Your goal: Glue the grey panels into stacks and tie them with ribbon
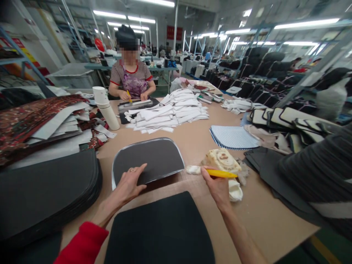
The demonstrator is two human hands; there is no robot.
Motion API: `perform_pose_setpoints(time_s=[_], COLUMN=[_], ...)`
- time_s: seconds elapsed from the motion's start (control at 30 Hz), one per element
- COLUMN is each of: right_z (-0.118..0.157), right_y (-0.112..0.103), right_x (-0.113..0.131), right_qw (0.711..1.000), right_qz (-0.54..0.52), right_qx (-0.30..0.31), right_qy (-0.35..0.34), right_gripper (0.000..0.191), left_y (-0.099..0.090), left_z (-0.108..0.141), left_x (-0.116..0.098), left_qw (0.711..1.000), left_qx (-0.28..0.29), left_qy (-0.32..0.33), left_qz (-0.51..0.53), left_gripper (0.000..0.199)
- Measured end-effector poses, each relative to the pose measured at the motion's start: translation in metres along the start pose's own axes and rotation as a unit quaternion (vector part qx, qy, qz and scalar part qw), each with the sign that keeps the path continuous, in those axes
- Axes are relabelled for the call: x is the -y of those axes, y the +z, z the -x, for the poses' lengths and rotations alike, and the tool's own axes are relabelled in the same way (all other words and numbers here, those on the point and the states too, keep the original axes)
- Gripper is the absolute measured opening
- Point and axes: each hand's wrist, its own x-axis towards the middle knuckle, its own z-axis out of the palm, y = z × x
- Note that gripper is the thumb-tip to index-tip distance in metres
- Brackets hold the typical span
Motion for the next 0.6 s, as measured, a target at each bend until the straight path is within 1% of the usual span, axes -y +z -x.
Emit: perform_pose_setpoints(time_s=[0.07,0.13,0.2,0.27,0.37,0.4,0.47,0.53,0.6], right_z=[0.009,0.021,0.035,0.048,0.057,0.057,0.048,0.033,0.013], right_y=[0.012,0.03,0.051,0.071,0.094,0.097,0.094,0.08,0.059], right_x=[0.011,0.025,0.038,0.047,0.049,0.045,0.035,0.022,0.009], right_qw=[0.998,0.993,0.984,0.972,0.951,0.948,0.951,0.966,0.979], right_qz=[-0.036,-0.071,-0.113,-0.155,-0.186,-0.186,-0.166,-0.131,-0.098], right_qx=[0.043,0.089,0.134,0.177,0.244,0.259,0.258,0.223,0.178], right_qy=[0.021,0.033,0.026,0.01,-0.016,-0.023,-0.028,-0.02,-0.006], right_gripper=[0.035,0.033,0.03,0.024,0.016,0.016,0.018,0.022,0.025], left_y=[0.005,0.008,0.01,0.012,0.015,0.015,0.016,0.015,0.014], left_z=[0.0,-0.001,-0.001,-0.001,-0.001,-0.001,-0.001,0.0,0.0], left_x=[-0.018,-0.023,-0.019,-0.009,0.002,0.004,0.003,-0.002,-0.008], left_qw=[1.0,0.999,0.999,0.998,0.997,0.997,0.997,0.998,0.999], left_qx=[0.021,0.037,0.044,0.053,0.066,0.066,0.061,0.054,0.049], left_qy=[0.0,-0.015,-0.019,-0.003,0.02,0.023,0.022,0.012,-0.006], left_qz=[-0.015,-0.019,-0.005,0.019,0.041,0.043,0.042,0.035,0.018], left_gripper=[0.075,0.083,0.09,0.096,0.1,0.1,0.098,0.098,0.097])
